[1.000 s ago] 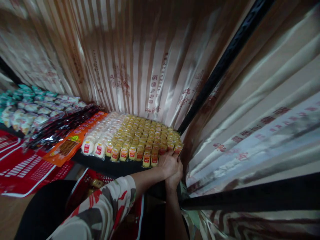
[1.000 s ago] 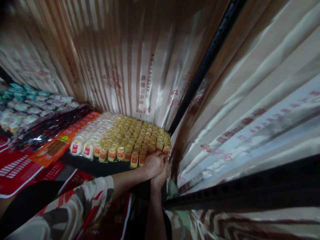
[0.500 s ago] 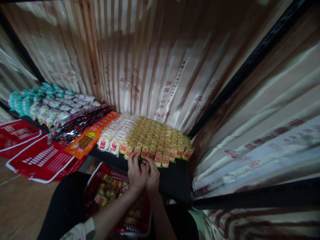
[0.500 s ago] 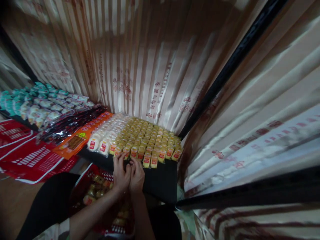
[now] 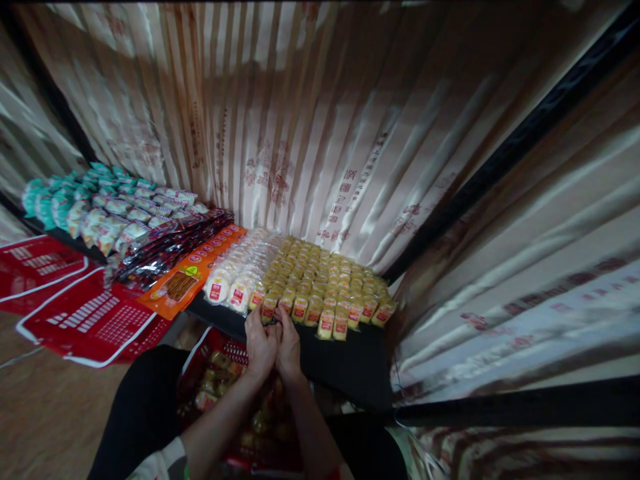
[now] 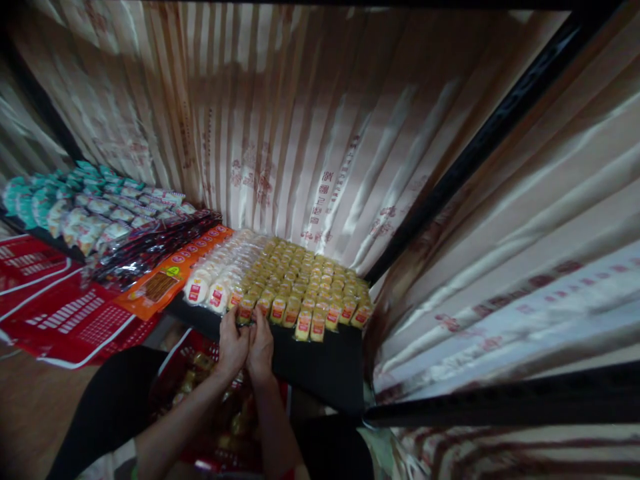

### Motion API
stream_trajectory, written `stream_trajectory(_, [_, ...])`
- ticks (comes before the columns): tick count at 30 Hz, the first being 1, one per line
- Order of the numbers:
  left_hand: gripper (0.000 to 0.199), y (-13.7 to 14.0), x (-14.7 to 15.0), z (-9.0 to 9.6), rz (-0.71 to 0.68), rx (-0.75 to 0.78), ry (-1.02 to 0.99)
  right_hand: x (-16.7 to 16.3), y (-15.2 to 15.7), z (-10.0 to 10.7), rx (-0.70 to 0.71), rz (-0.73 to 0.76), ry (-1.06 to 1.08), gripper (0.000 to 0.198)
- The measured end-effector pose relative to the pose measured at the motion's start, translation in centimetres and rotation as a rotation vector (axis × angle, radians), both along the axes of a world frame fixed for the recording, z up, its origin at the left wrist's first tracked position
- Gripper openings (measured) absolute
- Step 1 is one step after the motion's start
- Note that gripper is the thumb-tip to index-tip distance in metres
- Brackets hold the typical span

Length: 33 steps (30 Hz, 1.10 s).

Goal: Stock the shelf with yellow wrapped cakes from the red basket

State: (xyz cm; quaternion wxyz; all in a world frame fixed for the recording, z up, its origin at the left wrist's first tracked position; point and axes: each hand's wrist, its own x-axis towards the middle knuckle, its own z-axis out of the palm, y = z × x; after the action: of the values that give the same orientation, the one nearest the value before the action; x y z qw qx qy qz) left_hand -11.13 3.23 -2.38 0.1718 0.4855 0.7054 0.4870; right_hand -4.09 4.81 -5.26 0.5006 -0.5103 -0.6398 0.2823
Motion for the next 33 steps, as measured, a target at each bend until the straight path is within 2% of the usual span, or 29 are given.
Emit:
stream_trajectory(6, [0.042,0.0,-0.5,-0.3,0.044,-0.016,0.019,-0.2,0.0,0.3,0.043,-0.001,-0.084,0.043])
stream_trajectory(10, [0.036,-0.1,-0.7,0.0,0.073,0.065,-0.030,-0.3,-0.4,1.0,0.076,0.008,-0.059,0.041])
stream_trajectory(15, [0.037,-0.4,-0.3,1.6,0.020,0.072,-0.229,0.0,-1.5,2.9,0.127,-0.084,-0.018,0.037])
stream_trajectory(19, [0.041,-1.1,0.9,3.3,-0.032,0.079,-0.232,1.0,-2.5,4.8,0.208,-0.192,-0.010,0.035])
stream_trajectory(22, [0.045,-1.4,2.3,4.6,-0.127,0.164,-0.138,2.4,-3.1,5.7,0.262,-0.278,-0.021,0.034])
stream_trajectory(25, [0.035,-1.2,4.2,5.7,-0.281,0.210,-0.045,4.5,-3.6,6.1,0.266,-0.387,-0.036,0.033])
stream_trajectory(29, [0.030,-0.2,7.7,6.5,-0.455,0.200,-0.031,7.6,-4.0,5.9,0.212,-0.513,-0.021,0.036])
stream_trajectory(33, [0.031,1.3,11.6,6.4,-0.605,0.156,-0.037,10.5,-4.4,5.5,0.156,-0.610,0.022,0.041])
